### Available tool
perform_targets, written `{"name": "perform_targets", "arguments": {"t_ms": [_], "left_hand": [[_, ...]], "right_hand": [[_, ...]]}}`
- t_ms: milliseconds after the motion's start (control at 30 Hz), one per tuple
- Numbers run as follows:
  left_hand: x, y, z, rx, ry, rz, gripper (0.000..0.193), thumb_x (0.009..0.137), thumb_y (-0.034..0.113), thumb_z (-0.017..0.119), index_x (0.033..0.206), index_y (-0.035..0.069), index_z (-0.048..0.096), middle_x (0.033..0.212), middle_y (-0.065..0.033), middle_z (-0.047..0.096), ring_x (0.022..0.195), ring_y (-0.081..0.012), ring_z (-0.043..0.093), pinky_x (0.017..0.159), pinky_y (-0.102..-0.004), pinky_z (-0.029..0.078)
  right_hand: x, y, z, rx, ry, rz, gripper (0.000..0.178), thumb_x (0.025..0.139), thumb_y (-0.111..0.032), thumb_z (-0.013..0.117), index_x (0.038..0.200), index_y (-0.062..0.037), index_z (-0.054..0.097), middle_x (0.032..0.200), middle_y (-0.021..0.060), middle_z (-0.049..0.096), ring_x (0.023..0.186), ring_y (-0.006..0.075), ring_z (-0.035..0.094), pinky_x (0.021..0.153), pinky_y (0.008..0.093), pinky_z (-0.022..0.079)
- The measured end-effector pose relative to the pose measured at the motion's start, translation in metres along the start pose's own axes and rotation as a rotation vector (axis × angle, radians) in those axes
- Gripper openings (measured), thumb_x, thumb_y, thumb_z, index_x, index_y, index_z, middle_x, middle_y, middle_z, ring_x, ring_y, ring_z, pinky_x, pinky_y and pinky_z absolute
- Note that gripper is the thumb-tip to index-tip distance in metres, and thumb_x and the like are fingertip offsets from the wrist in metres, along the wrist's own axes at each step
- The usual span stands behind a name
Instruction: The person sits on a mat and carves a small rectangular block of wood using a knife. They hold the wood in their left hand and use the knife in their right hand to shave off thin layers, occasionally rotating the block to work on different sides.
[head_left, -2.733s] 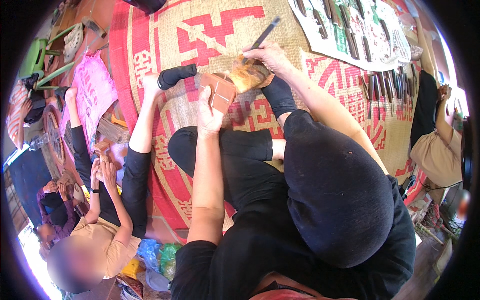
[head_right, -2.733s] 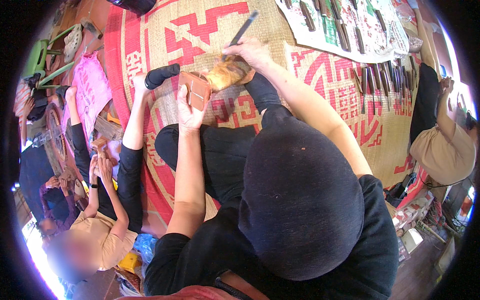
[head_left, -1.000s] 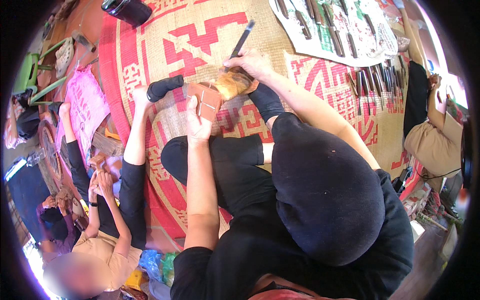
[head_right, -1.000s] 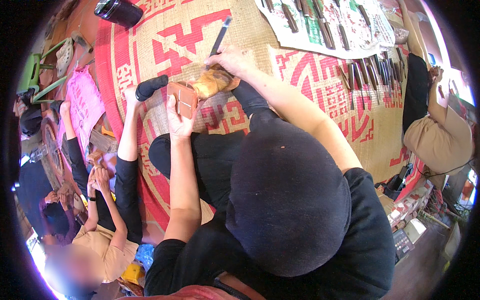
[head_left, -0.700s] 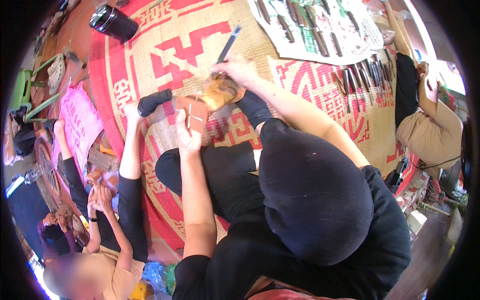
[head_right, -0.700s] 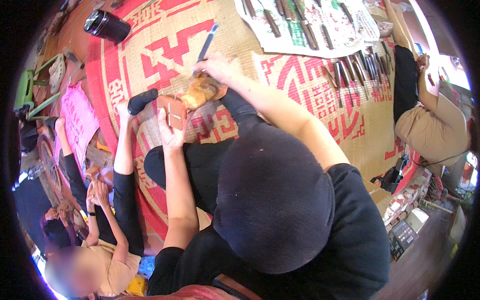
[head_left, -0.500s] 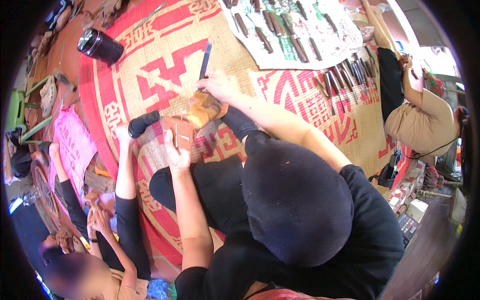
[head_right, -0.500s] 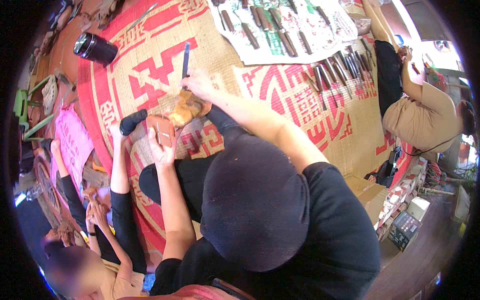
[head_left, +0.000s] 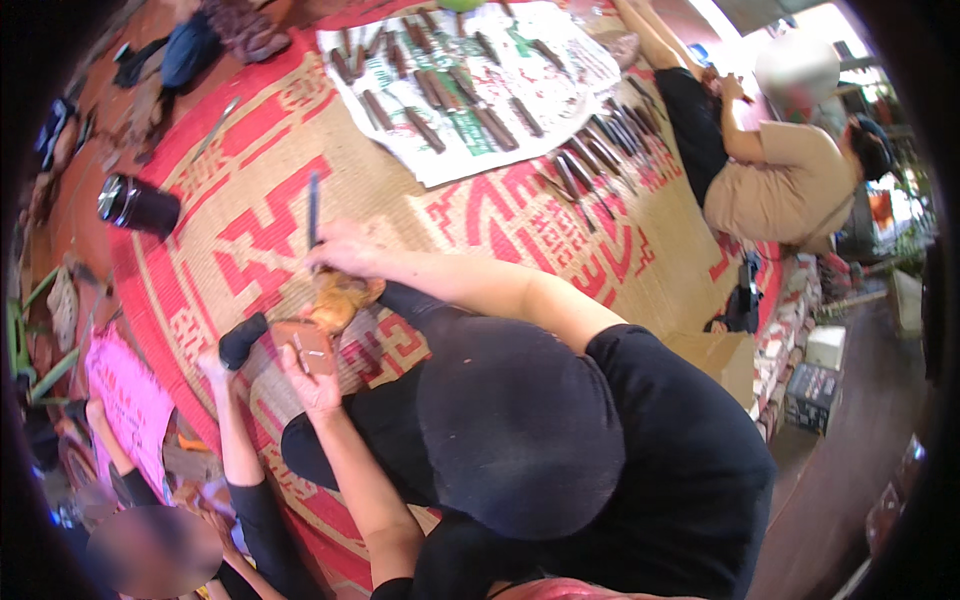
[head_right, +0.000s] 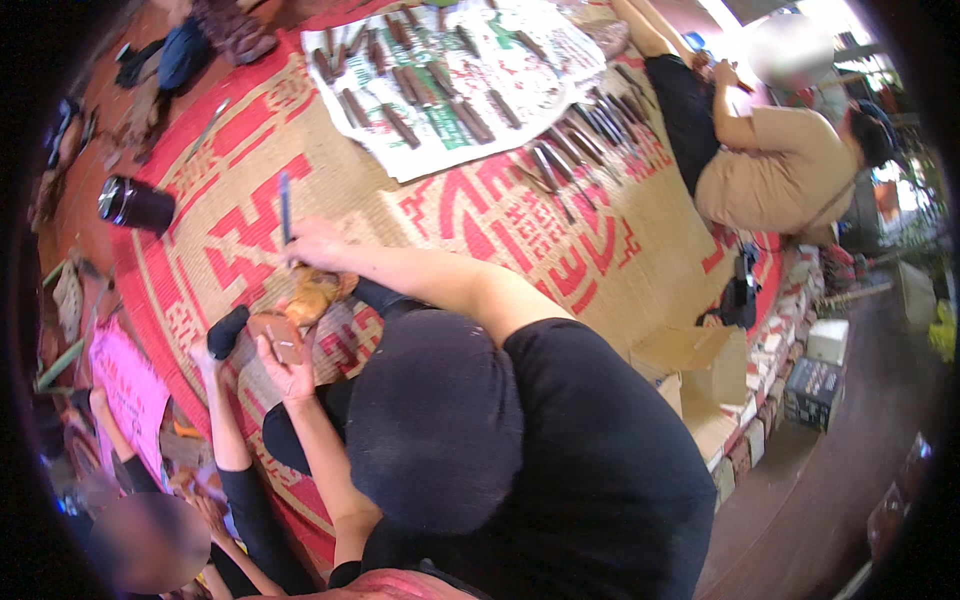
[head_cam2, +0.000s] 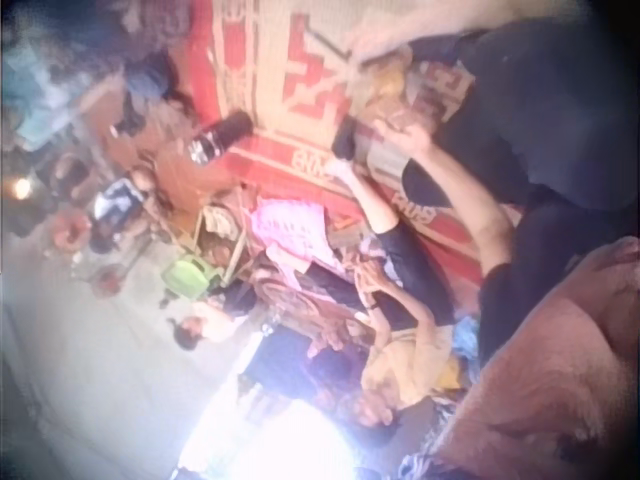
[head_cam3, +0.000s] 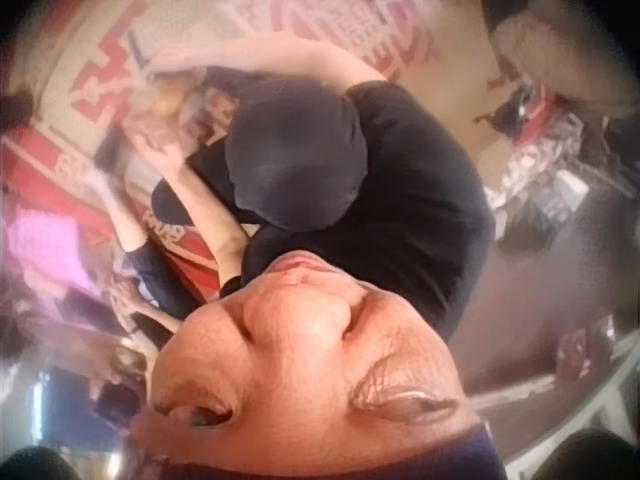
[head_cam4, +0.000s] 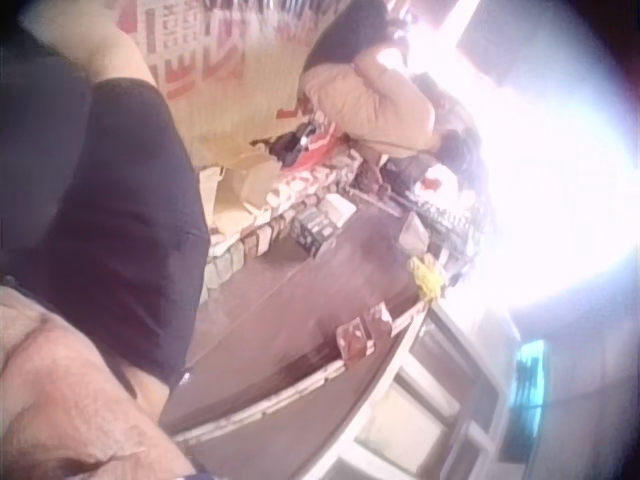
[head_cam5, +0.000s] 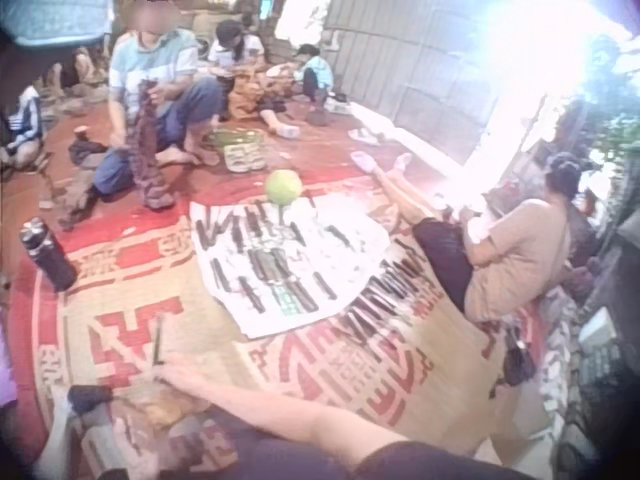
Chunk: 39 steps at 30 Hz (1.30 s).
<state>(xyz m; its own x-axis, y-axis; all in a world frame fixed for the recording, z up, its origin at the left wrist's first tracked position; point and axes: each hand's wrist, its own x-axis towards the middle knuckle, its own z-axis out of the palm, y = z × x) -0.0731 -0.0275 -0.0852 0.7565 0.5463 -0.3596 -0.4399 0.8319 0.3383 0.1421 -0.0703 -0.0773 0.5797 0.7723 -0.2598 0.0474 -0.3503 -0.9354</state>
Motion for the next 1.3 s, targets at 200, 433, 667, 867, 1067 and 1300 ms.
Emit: {"name": "perform_targets", "arguments": {"t_ms": [200,433,667,867,1067,1300], "left_hand": [[-0.003,-0.001,0.015,0.075,-0.041,-0.012,0.061,0.083,0.027,0.061,0.133,0.01,0.032,0.137,-0.0179,0.033,0.123,-0.0314,0.038,0.098,-0.0557,0.036],[-0.001,-0.001,0.003,0.046,-0.029,-0.035,0.06,0.083,0.028,0.06,0.135,0.014,0.031,0.141,-0.0163,0.03,0.128,-0.0303,0.033,0.102,-0.0566,0.029],[-0.003,0.002,0.008,0.078,-0.017,-0.024,0.06,0.083,0.029,0.06,0.134,0.014,0.032,0.142,-0.0145,0.029,0.129,-0.0287,0.031,0.104,-0.0574,0.025],[-0.002,0.0,0.01,0.035,-0.065,-0.045,0.061,0.083,0.026,0.061,0.134,0.014,0.032,0.141,-0.015,0.03,0.129,-0.0286,0.032,0.105,-0.0586,0.023],[-0.002,0.004,0.004,0.024,-0.048,-0.046,0.062,0.083,0.026,0.061,0.135,0.014,0.031,0.142,-0.0148,0.029,0.128,-0.0285,0.033,0.105,-0.0587,0.023],[-0.004,0.001,0.014,0.089,-0.034,-0.032,0.062,0.083,0.029,0.061,0.135,0.013,0.03,0.141,-0.0141,0.03,0.129,-0.0273,0.033,0.106,-0.0573,0.022]], "right_hand": [[0.013,0.016,0.01,-0.212,0.014,-0.03,0.024,0.062,-0.028,0.067,0.071,-0.0052,0.064,0.071,0.0162,0.064,0.072,0.0311,0.063,0.065,0.0408,0.048],[0.006,0.01,0.007,-0.378,-0.033,-0.124,0.029,0.06,-0.03,0.07,0.072,-0.0042,0.063,0.073,0.0185,0.062,0.076,0.0336,0.062,0.065,0.0421,0.048],[0.005,0.003,-0.002,0.042,-0.019,0.008,0.028,0.06,-0.028,0.071,0.069,-0.0029,0.062,0.071,0.0191,0.061,0.076,0.0345,0.061,0.067,0.0428,0.048],[0.008,0.007,0.007,-0.265,-0.021,-0.021,0.03,0.06,-0.031,0.072,0.072,-0.0047,0.064,0.075,0.0182,0.063,0.077,0.032,0.062,0.068,0.0406,0.048],[0.011,0.011,0.012,-0.172,0.003,-0.054,0.03,0.06,-0.032,0.071,0.074,-0.0056,0.065,0.075,0.0173,0.062,0.077,0.0341,0.062,0.069,0.0417,0.048],[0.017,0.016,0.023,-0.287,0.092,-0.062,0.028,0.06,-0.03,0.073,0.073,-0.0063,0.065,0.072,0.0145,0.063,0.074,0.0305,0.063,0.066,0.0406,0.048]]}}
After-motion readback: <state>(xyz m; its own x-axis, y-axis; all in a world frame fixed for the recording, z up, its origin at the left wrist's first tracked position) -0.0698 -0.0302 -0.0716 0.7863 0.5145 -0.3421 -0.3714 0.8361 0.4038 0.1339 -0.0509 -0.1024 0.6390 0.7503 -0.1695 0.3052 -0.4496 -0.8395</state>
